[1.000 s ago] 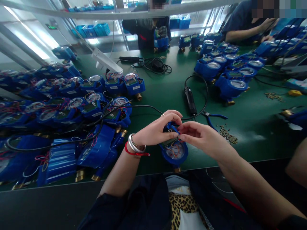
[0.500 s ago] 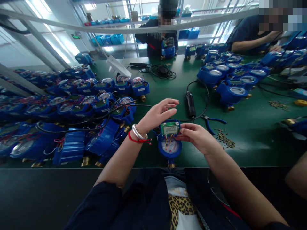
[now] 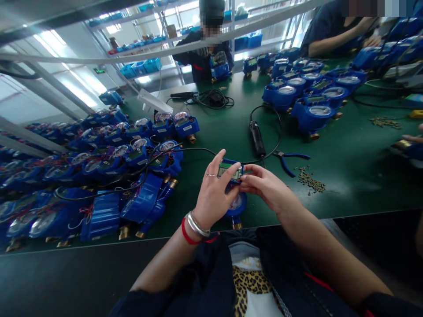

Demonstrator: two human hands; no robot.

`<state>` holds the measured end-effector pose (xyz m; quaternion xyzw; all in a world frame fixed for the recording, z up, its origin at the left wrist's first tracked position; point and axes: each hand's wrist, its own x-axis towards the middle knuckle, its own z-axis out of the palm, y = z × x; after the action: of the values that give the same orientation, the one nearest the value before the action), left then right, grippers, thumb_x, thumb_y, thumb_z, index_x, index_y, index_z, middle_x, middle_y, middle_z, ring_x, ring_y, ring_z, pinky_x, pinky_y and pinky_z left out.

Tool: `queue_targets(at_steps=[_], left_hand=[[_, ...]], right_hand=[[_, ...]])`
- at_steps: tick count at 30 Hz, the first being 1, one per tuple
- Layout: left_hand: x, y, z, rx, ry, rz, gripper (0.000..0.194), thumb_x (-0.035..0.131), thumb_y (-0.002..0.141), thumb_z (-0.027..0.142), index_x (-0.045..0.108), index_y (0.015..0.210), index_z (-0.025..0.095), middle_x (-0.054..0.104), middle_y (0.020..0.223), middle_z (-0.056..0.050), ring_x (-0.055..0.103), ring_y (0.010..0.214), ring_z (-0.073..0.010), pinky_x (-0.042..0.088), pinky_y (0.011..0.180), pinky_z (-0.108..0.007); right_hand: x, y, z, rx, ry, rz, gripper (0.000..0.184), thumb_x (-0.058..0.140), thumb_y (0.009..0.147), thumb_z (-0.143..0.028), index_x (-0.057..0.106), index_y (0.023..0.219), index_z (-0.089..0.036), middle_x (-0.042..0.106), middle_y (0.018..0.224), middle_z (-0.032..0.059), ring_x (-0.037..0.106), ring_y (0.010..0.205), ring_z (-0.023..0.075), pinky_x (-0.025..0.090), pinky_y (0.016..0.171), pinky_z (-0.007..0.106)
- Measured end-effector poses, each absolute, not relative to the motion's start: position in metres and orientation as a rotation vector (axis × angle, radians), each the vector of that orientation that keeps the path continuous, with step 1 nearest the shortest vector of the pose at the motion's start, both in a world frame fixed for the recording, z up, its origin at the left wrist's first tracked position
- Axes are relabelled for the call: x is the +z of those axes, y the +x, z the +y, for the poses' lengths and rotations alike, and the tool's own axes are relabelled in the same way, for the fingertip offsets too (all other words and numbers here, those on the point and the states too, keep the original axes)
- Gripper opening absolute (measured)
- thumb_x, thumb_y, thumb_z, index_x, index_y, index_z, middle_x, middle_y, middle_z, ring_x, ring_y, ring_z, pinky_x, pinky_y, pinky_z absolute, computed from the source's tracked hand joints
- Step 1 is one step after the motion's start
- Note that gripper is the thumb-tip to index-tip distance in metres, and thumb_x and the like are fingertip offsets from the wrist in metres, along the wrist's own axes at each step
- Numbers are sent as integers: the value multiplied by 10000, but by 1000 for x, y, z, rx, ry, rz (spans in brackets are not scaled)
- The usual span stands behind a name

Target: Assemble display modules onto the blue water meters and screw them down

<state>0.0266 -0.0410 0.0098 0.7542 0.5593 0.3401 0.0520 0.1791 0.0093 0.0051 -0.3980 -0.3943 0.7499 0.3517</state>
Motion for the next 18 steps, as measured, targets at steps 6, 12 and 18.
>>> queue_targets(at_steps=[6,12,18], left_hand=[[10,20,-38,1035,2297,1621,453,646,821,227,530,1258,253,394,1470,-84,391,1347,-263,342,1118,-509],[2,26,-37,1116,2296,1689,416,621,835,268,541,1239,211,553,1337,-85,495,1252,-242,339,1116,-498],[-5,26,-36,1219,2295,1726,472,629,807,253,529,1266,202,569,1314,-82,508,1230,-233,348,1112,-478]], right_hand=[[10,179,7,1889,-1046,-1214,290,672,768,-254,539,1012,-167,634,806,-11,640,693,91,558,647,204],[12,179,5,1936,-1050,-1211,312,676,786,-289,514,1030,-179,662,793,-10,659,708,106,567,679,231],[9,181,10,1883,-973,-1334,310,662,800,-315,523,1044,-183,673,808,-7,664,768,127,558,735,265]])
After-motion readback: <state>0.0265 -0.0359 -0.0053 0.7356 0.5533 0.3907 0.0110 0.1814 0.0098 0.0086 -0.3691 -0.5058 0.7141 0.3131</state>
